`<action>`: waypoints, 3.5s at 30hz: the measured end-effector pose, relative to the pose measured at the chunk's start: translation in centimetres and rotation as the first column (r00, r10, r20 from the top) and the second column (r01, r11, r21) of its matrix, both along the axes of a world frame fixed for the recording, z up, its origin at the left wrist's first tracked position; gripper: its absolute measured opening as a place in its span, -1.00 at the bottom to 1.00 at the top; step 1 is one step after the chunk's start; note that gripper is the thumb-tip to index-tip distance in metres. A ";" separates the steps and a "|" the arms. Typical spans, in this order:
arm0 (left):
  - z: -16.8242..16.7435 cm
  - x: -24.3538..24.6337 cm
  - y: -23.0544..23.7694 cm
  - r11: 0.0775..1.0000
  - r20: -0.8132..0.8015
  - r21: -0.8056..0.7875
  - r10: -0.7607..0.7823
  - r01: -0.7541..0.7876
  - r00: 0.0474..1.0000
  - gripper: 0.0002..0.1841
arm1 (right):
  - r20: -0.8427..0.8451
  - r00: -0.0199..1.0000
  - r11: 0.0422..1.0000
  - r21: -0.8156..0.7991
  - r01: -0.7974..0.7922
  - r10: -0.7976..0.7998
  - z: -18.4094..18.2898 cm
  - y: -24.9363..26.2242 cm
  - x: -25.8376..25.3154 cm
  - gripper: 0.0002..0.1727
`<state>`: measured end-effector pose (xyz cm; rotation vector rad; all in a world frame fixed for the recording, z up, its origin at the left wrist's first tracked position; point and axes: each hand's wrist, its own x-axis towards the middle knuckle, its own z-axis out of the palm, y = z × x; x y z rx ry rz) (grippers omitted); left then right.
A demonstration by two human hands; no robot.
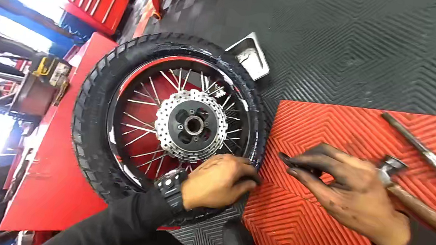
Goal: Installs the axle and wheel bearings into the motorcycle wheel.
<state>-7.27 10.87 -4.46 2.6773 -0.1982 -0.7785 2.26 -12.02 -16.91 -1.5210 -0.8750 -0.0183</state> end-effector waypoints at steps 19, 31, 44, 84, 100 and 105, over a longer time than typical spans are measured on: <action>1.1 -6.5 12.2 0.871 0.554 0.456 -0.120 -0.180 0.824 -0.65 | 0.351 0.905 0.966 -0.172 -0.191 0.242 0.0 22.7 1.0 -0.78; 0.3 -9.0 12.7 0.943 0.591 0.267 0.003 -0.199 0.807 -0.71 | -0.208 0.918 0.867 -0.311 -0.388 0.337 2.2 23.7 1.0 -0.72; 0.2 -8.5 12.1 0.925 0.489 0.372 -0.120 -0.082 0.864 -0.69 | 0.229 0.917 0.803 -0.578 -0.142 0.327 3.7 21.2 -2.0 -0.64; 0.9 -2.4 9.5 0.610 0.073 0.788 -0.228 0.084 0.971 -0.58 | -0.088 0.726 0.550 -0.593 -0.589 0.682 3.9 23.8 4.0 -0.37; 4.3 0.0 11.9 0.652 0.107 0.736 -0.378 0.183 0.920 -0.59 | -0.221 0.646 0.460 -0.540 -0.704 0.730 3.9 24.2 3.9 -0.21; 3.8 -0.3 10.7 0.554 -0.007 0.798 -0.384 0.236 0.923 -0.58 | -0.164 0.722 0.517 -0.595 -0.616 0.672 3.7 23.1 2.4 -0.53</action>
